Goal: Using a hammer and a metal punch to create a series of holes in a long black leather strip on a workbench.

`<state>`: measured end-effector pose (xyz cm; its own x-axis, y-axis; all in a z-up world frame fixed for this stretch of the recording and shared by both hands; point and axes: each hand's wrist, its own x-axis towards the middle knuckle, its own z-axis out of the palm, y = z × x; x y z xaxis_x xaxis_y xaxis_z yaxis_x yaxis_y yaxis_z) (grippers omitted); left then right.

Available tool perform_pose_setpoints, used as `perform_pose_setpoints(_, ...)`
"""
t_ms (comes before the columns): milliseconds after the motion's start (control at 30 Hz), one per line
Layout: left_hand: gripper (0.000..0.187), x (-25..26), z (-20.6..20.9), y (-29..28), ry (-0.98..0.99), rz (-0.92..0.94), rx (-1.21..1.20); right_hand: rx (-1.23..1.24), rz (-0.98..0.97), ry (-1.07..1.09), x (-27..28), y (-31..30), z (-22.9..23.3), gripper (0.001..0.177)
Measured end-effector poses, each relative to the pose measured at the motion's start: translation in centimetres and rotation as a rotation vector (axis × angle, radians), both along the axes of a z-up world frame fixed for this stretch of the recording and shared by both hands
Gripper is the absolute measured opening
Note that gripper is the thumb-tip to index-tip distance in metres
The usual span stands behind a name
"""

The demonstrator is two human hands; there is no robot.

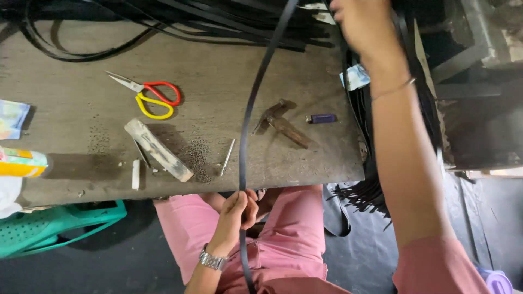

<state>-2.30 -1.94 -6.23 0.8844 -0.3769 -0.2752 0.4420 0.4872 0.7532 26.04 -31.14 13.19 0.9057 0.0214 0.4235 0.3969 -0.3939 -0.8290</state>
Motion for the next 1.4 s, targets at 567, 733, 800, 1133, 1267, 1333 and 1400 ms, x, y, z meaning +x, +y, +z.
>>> perform_pose_setpoints(567,0.064,-1.6,1.8,-1.4,0.602,0.156,0.082,-0.9,0.297,-0.344,-17.8,10.3,-18.0,0.033)
perform_pose_setpoints(733,0.017,-4.8,-2.6,0.2,0.476,0.194,0.125,-0.856,0.296,-0.041,-17.0,11.0,-17.9,0.045)
perform_pose_setpoints(800,0.014,-4.1,-1.7,-0.1,0.421,0.265,0.126,-0.753,0.298,-0.029,-17.1,10.9,-17.9,0.042)
perform_pose_setpoints(1133,0.035,-2.9,-1.9,-1.6,-0.253,0.392,1.097,-0.811,0.268,-0.096,-18.7,10.8,-17.9,0.055)
perform_pose_setpoints(1267,0.028,-3.1,0.2,-1.3,-0.097,0.28,0.932,-0.862,0.257,-0.066,-19.1,11.4,-17.7,0.067)
perform_pose_setpoints(1333,0.045,-3.2,-0.4,-1.0,-0.063,0.193,0.873,-0.9,0.25,0.03,-18.6,11.7,-17.5,0.082)
perform_pose_setpoints(1400,0.047,-3.6,-1.0,-0.6,-0.273,0.077,1.166,-0.915,0.269,0.025,-18.1,11.6,-17.4,0.076)
